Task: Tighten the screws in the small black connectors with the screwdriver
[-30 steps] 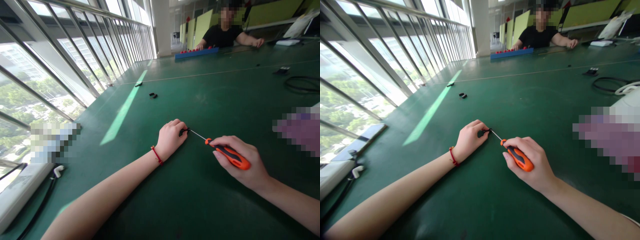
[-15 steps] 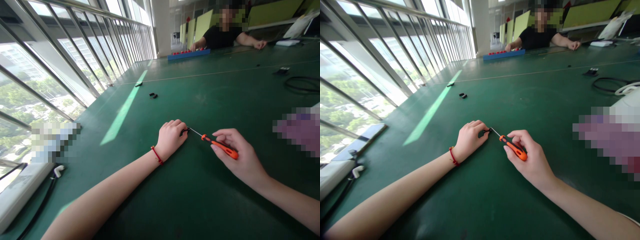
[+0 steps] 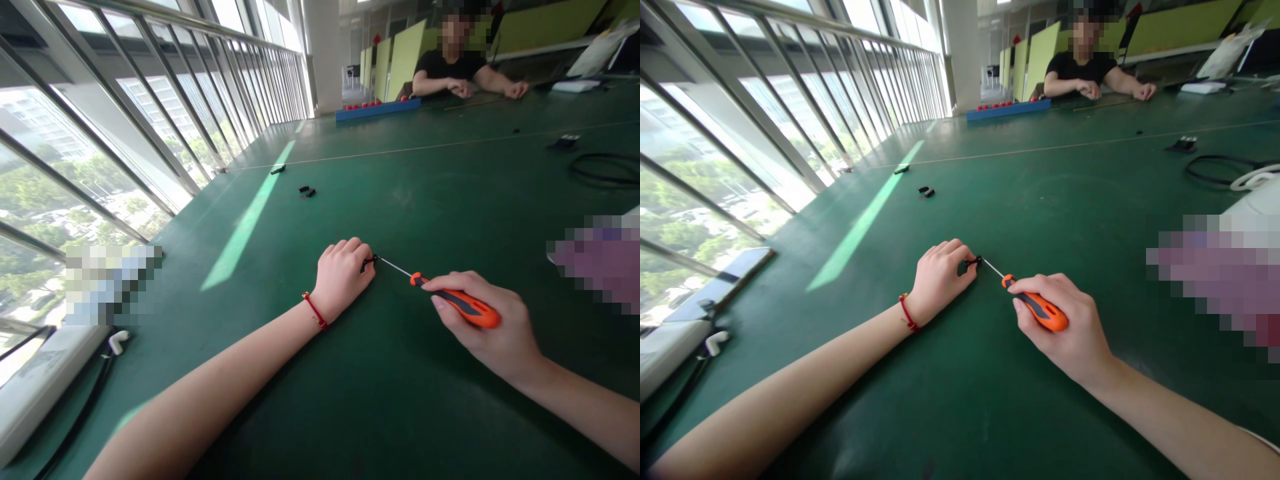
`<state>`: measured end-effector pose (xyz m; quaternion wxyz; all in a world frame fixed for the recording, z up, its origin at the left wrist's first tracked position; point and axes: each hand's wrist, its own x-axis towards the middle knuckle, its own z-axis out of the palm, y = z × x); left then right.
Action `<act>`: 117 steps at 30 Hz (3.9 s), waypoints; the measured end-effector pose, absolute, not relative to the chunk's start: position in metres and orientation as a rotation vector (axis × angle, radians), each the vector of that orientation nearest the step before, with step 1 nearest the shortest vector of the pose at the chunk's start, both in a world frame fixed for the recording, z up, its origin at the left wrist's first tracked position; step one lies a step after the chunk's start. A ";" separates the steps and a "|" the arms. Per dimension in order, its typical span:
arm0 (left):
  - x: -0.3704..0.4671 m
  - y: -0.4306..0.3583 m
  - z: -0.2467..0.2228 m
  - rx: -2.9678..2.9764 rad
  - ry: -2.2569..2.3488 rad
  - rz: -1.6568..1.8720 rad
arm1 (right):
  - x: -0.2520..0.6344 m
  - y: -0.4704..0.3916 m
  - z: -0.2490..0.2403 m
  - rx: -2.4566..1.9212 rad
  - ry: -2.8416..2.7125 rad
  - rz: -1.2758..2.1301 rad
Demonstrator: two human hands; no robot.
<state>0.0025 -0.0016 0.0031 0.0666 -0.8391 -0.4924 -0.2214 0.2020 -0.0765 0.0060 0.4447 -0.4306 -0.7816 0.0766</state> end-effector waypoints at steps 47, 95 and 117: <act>0.001 0.000 0.004 -2.590 -1.420 -0.649 | 0.196 -0.077 0.007 -1.180 -1.744 0.464; -0.009 -0.062 0.010 -2.813 -1.306 -1.045 | 0.184 -0.072 0.003 -1.142 -2.216 0.172; -0.013 -0.022 0.009 -2.603 -1.719 -1.025 | 0.190 -0.067 0.002 -1.264 -2.024 0.333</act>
